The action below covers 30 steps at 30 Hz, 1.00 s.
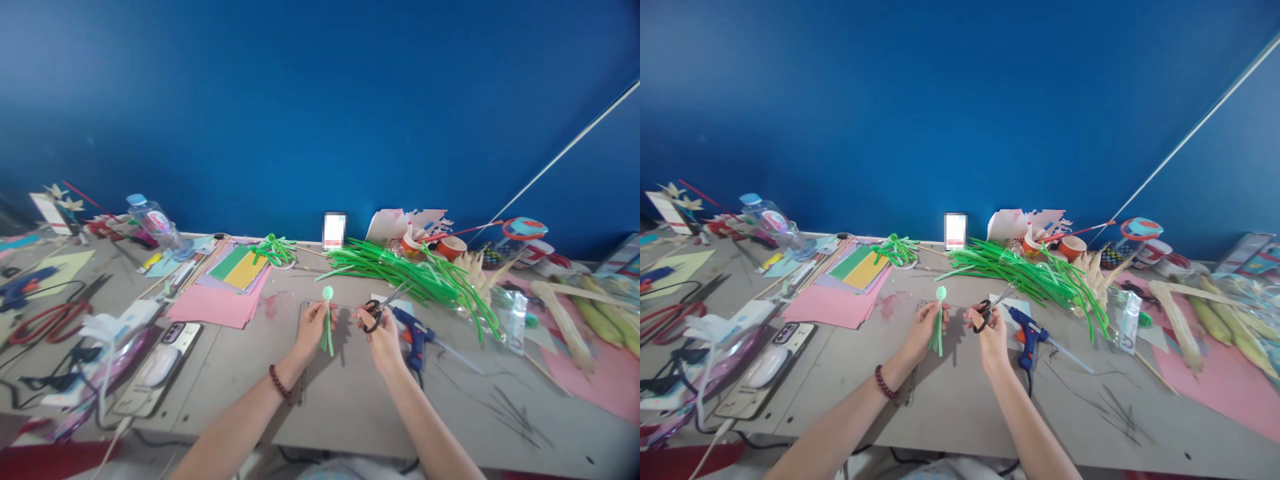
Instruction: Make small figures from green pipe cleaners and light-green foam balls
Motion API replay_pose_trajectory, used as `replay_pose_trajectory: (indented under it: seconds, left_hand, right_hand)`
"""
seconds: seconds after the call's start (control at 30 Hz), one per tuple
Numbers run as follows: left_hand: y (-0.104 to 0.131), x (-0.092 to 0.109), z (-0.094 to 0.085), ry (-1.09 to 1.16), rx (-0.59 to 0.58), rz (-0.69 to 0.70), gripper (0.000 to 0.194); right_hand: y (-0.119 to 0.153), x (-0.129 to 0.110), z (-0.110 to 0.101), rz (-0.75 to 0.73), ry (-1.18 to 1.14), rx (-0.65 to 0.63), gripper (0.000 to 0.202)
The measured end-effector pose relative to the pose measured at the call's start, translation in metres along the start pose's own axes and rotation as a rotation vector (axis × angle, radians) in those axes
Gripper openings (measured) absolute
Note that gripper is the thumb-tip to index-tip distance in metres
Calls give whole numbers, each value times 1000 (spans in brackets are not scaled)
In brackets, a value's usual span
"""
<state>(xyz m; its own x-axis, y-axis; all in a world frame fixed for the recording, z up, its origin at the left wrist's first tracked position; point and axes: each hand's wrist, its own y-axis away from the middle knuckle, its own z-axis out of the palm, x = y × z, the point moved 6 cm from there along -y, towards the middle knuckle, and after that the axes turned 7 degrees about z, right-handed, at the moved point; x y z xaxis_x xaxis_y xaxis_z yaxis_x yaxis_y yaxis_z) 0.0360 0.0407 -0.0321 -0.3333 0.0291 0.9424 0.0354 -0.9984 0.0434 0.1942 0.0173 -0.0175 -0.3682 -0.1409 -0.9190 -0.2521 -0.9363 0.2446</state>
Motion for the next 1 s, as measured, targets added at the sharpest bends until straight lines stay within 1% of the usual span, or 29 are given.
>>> replay_pose_trajectory:
  seconds: [0.1,0.27,0.63,0.8,1.0]
  left_hand:
    - [3,2,4,-23,-39,3,38]
    - [4,1,5,-37,-46,0,38]
    - [3,2,6,-52,-58,18,42]
    - [2,0,5,-52,-54,15,44]
    - [3,0,6,-50,-80,-9,42]
  right_hand:
    - [-2,1,-3,-13,-56,13,38]
    - [-4,4,-4,-10,-119,2,38]
    - [2,0,3,-11,-71,-23,39]
    - [3,-2,3,-6,-12,6,39]
    - [1,-2,-1,-32,-41,29,39]
